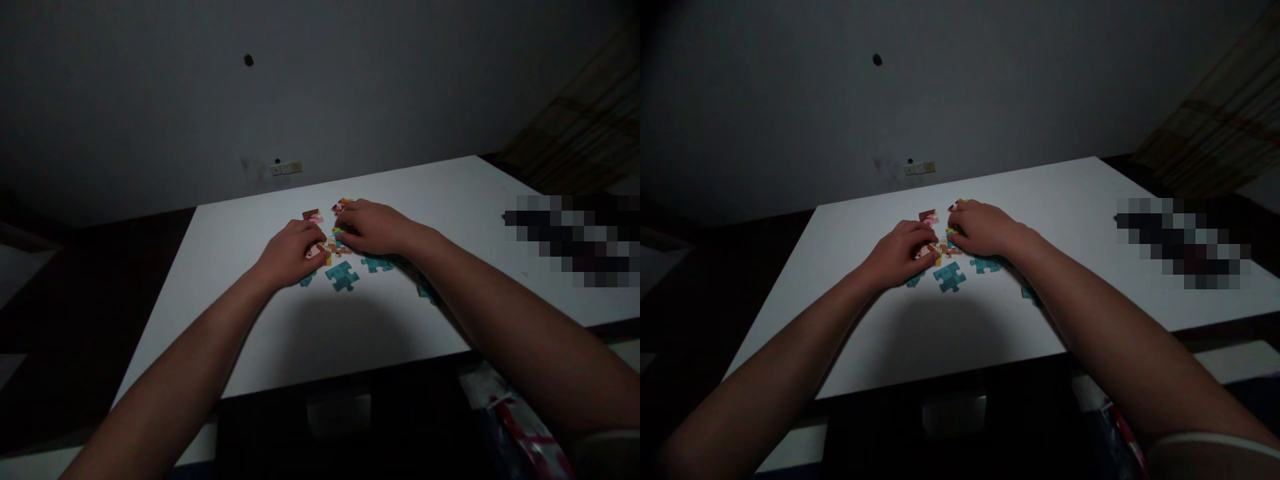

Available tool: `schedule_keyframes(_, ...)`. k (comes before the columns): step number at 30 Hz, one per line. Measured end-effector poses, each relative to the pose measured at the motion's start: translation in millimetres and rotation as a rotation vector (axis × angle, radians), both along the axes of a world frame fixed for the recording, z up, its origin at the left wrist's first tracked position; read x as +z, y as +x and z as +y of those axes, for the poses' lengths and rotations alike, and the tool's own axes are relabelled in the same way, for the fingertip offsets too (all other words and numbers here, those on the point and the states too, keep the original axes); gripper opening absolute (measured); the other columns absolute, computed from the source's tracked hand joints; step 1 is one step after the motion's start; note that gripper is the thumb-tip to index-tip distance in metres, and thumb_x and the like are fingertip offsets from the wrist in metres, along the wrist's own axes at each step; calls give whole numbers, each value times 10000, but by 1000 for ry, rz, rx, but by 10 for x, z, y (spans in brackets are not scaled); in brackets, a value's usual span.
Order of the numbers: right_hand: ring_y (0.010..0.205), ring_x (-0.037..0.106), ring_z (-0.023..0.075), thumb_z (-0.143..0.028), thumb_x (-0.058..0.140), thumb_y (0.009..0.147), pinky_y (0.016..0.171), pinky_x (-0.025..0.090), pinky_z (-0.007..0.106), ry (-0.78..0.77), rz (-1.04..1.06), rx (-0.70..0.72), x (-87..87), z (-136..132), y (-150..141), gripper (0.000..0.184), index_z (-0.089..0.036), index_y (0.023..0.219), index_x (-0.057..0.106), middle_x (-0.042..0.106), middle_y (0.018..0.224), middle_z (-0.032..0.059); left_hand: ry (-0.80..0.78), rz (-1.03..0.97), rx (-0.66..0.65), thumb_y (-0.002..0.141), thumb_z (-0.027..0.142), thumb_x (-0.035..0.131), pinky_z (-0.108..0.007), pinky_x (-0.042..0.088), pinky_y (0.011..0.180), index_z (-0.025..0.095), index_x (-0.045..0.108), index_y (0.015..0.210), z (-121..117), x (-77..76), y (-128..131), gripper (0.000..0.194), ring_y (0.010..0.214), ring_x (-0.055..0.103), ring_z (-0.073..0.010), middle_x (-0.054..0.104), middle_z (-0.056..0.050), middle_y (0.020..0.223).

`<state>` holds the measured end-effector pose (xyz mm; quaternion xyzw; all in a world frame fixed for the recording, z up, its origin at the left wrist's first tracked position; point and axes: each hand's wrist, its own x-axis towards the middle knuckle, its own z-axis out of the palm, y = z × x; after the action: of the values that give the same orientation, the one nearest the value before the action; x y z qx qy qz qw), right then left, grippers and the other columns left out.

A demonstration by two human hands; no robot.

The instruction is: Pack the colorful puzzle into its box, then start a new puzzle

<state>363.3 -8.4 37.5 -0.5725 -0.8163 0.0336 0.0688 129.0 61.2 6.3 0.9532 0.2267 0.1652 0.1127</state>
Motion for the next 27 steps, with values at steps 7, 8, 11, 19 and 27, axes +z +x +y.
schedule_keyframes(7, 1184, 607, 323, -382, 540, 996, 1007, 490, 452, 39, 60, -36, -21, -31, -12, 277, -290, 1162, 742, 690, 1278, 135, 13, -13, -4, 948, 340, 588, -415, 499, 1035, 218, 727, 1150, 0, 0, -5, 273, 1224, 586, -286, 682, -94, 1274)
schedule_keyframes(8, 1180, 610, 325, -380, 542, 994, 1005, 491, 455, 40, 61, -32, -22, -30, -12, 279, -284, 1162, 743, 690, 1273, 138, 12, -8, -9, 947, 346, 592, -417, 497, 1039, 218, 726, 1157, -6, 5, -6, 280, 1226, 585, -287, 680, -95, 1282)
schedule_keyframes(11, 1172, 614, 332, -362, 537, 998, 990, 490, 452, 20, 39, -19, -18, -16, -6, 308, -217, 1182, 737, 683, 1268, 165, -4, 7, -15, 936, 374, 614, -423, 495, 1056, 233, 719, 1189, -28, 24, -7, 308, 1236, 585, -288, 676, -86, 1297)
schedule_keyframes(19, 1184, 597, 322, -341, 533, 1010, 981, 463, 400, -6, 22, 5, 6, -10, 2, 353, -130, 1223, 720, 668, 1267, 196, -43, 16, -70, 882, 352, 694, -431, 483, 1102, 270, 723, 1200, -56, 51, 1, 330, 1263, 579, -288, 681, -53, 1299)
schedule_keyframes(27, 1173, 612, 317, -335, 549, 993, 995, 473, 406, 21, 46, 23, -45, 12, 20, 333, -143, 1194, 733, 675, 1250, 184, -18, 0, -96, 880, 338, 705, -448, 495, 1089, 249, 704, 1233, -61, 33, -2, 364, 1246, 582, -282, 684, -51, 1287)
